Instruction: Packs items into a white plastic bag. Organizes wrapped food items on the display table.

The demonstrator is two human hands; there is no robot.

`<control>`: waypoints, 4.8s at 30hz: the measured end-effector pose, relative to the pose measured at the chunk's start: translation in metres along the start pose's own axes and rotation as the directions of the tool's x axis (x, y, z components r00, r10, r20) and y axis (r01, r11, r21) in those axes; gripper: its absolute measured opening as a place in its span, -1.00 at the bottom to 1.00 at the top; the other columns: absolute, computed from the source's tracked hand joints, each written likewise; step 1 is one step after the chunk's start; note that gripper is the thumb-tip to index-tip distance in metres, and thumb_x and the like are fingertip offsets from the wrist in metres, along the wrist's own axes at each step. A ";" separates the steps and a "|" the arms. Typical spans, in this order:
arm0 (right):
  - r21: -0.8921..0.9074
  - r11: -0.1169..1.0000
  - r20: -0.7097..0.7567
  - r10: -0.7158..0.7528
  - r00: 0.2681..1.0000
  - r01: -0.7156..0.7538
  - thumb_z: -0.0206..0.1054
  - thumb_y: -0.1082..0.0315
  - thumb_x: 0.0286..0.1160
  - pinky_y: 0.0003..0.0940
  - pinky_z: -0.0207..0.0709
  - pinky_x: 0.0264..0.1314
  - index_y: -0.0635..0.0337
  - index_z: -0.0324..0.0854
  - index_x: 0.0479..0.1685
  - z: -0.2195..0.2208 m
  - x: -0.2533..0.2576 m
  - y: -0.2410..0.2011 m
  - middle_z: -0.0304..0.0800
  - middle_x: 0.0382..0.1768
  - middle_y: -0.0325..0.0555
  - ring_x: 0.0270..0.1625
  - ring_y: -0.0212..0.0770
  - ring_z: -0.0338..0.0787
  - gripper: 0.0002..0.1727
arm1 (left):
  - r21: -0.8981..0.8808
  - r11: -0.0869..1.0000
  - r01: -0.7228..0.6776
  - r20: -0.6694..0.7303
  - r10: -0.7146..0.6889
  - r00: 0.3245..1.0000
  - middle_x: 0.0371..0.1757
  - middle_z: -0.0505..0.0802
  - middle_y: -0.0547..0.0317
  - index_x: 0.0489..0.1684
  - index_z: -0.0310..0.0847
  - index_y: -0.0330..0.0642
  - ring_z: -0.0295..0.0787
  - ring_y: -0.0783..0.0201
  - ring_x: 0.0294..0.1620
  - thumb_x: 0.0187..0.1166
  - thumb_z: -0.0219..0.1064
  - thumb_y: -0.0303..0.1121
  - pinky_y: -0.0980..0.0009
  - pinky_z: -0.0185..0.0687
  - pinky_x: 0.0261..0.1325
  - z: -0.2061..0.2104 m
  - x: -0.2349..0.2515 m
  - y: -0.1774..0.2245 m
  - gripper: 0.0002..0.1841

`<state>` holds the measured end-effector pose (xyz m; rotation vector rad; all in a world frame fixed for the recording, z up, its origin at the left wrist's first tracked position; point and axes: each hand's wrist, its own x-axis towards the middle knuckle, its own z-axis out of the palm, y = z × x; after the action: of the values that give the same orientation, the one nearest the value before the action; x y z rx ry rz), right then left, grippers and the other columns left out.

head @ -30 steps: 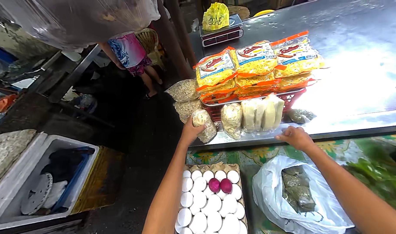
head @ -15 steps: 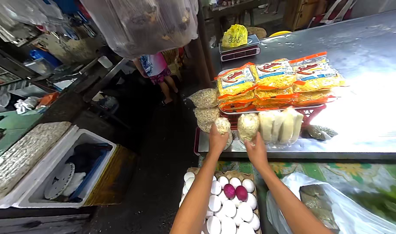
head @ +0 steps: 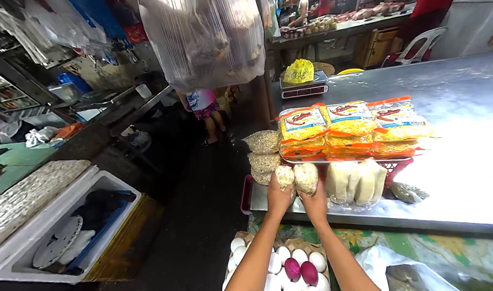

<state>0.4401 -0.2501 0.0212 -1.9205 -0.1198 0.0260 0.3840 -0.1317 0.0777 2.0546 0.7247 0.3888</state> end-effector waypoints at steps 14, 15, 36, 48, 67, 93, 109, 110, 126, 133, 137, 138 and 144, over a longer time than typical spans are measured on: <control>0.027 1.000 0.150 -0.008 0.989 0.004 0.68 0.16 0.22 0.08 0.22 0.78 0.34 -0.13 0.88 -0.013 0.001 0.010 0.20 0.74 0.37 0.76 0.19 0.31 0.24 | -0.111 0.992 -0.059 0.076 0.068 0.995 0.67 0.46 -0.34 0.80 0.05 -0.39 0.41 -0.04 0.70 0.25 0.70 -0.05 0.10 0.30 0.75 -0.004 0.031 -0.008 0.13; 0.038 0.999 0.172 -0.022 0.985 0.016 0.68 0.15 0.21 0.05 0.22 0.79 0.33 -0.15 0.88 -0.016 0.003 0.012 0.17 0.76 0.36 0.77 0.17 0.29 0.26 | -0.122 0.991 -0.057 0.061 0.065 0.996 0.61 0.54 -0.31 0.77 0.13 -0.39 0.48 -0.01 0.64 0.25 0.70 -0.09 0.11 0.35 0.71 -0.004 0.031 -0.008 0.07; 0.067 0.997 0.127 -0.038 0.991 0.030 0.77 0.08 -0.04 0.13 0.52 0.52 0.37 0.37 0.55 0.017 -0.008 -0.021 0.60 0.40 0.31 0.44 0.19 0.64 0.04 | -0.403 0.914 -0.043 -0.344 -0.108 0.933 0.16 0.82 -0.09 0.52 0.42 -0.36 0.85 0.24 0.10 0.16 0.64 -0.39 0.27 0.85 0.12 -0.121 -0.099 0.021 -0.21; 0.323 0.938 0.431 -0.265 0.863 0.126 0.54 0.21 0.26 -0.11 0.65 0.42 0.18 0.47 0.58 -0.109 -0.070 -0.057 0.44 0.64 0.06 0.57 -0.08 0.57 -0.24 | -0.211 0.976 -0.060 -0.245 0.007 0.969 0.13 0.87 0.06 0.46 0.54 -0.25 0.88 0.34 0.07 0.10 0.71 -0.25 0.34 0.86 0.14 -0.107 -0.132 0.082 -0.21; -0.176 0.984 0.248 0.056 0.967 -0.012 0.46 0.23 0.31 0.14 0.36 0.68 0.21 -0.26 0.93 -0.021 0.016 -0.016 0.09 0.78 0.39 0.72 0.33 0.34 0.16 | 0.243 0.965 -0.095 0.031 0.090 0.995 0.74 0.30 -0.43 0.78 0.16 -0.36 0.21 -0.24 0.77 0.58 0.42 -0.05 -0.04 0.19 0.77 0.005 0.002 0.037 -0.15; -0.090 0.995 -0.287 0.008 0.958 -0.035 0.62 0.26 0.30 0.13 0.56 0.42 0.38 0.42 0.59 -0.085 -0.001 0.039 0.56 0.34 0.44 0.36 0.33 0.64 -0.19 | 0.386 0.838 -0.386 0.389 0.231 0.892 0.57 0.55 -0.21 0.51 0.57 -0.12 0.66 -0.15 0.39 0.60 0.36 0.06 -0.05 0.61 0.41 0.098 -0.004 0.143 -0.40; 0.370 0.917 0.050 0.140 0.989 -0.149 0.24 0.65 0.35 -0.12 0.69 0.34 0.40 0.32 0.61 -0.117 -0.044 0.060 0.52 0.48 0.30 0.42 0.04 0.69 -0.32 | 0.401 0.861 -0.313 0.489 0.088 0.868 0.70 0.39 -0.26 0.91 -0.16 -0.18 0.48 -0.10 0.62 0.19 0.63 -0.37 0.04 0.48 0.60 0.060 -0.057 0.120 0.17; 0.413 0.886 0.067 0.199 0.978 -0.209 0.25 0.65 0.37 -0.10 0.70 0.34 0.37 0.20 0.70 -0.120 -0.045 0.059 0.56 0.44 0.30 0.38 0.05 0.73 -0.25 | 0.415 0.830 -0.372 0.514 0.123 0.849 0.72 0.38 -0.26 0.91 -0.15 -0.22 0.48 -0.08 0.63 0.23 0.61 -0.38 0.07 0.47 0.61 0.057 -0.062 0.116 0.15; 0.315 0.820 0.323 0.381 0.866 -0.478 0.46 0.40 0.44 0.00 0.76 0.05 0.07 -0.33 0.92 -0.141 -0.034 0.071 0.75 0.13 0.25 -0.04 0.05 0.87 0.12 | 0.349 0.515 -0.783 0.772 0.316 0.552 0.71 0.43 -0.20 0.71 0.38 0.00 0.59 -0.29 0.47 0.28 0.28 -0.77 -0.13 0.62 0.40 0.044 -0.055 0.113 -0.17; 0.301 0.884 0.248 0.289 0.925 -0.357 0.45 0.30 0.54 -0.04 0.76 0.12 0.15 -0.12 0.90 -0.138 -0.036 0.068 0.75 0.18 0.24 0.01 0.00 0.87 -0.02 | 0.412 0.527 -0.743 0.807 0.167 0.566 0.55 0.55 -0.23 0.74 0.37 0.06 0.63 -0.18 0.41 0.24 0.47 -0.52 -0.07 0.63 0.37 0.056 -0.040 0.148 -0.15; 0.263 0.931 0.265 0.180 0.947 -0.251 0.35 0.30 0.64 -0.12 0.61 0.49 0.28 0.29 0.74 -0.135 -0.017 0.059 0.62 0.45 0.25 0.39 0.01 0.75 -0.32 | 0.555 0.674 -0.488 0.619 0.057 0.783 0.53 0.52 -0.29 0.77 0.26 -0.08 0.66 -0.12 0.36 0.21 0.58 -0.05 -0.05 0.65 0.36 0.056 -0.035 0.151 -0.03; 0.274 0.931 0.268 0.165 0.949 -0.239 0.37 0.33 0.62 -0.15 0.58 0.54 0.28 0.28 0.74 -0.133 -0.012 0.056 0.61 0.48 0.23 0.43 -0.02 0.72 -0.31 | 0.568 0.697 -0.439 0.578 0.042 0.815 0.54 0.51 -0.30 0.78 0.26 -0.09 0.65 -0.12 0.38 0.23 0.56 0.01 -0.05 0.64 0.38 0.058 -0.033 0.151 -0.03; 0.261 0.941 0.291 0.139 0.947 -0.218 0.23 0.45 0.58 -0.11 0.43 0.67 0.22 0.20 0.81 -0.113 0.013 0.045 0.49 0.62 0.18 0.61 -0.03 0.57 -0.28 | 0.581 0.738 -0.344 0.432 0.078 0.898 0.45 0.66 -0.33 0.64 0.48 -0.14 0.59 -0.19 0.49 0.60 0.33 0.13 -0.12 0.48 0.54 0.074 -0.012 0.155 -0.29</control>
<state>0.4644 -0.3702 0.0189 -1.6195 -0.1148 0.4090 0.4672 -0.2535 0.1662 2.7819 0.3946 -0.1889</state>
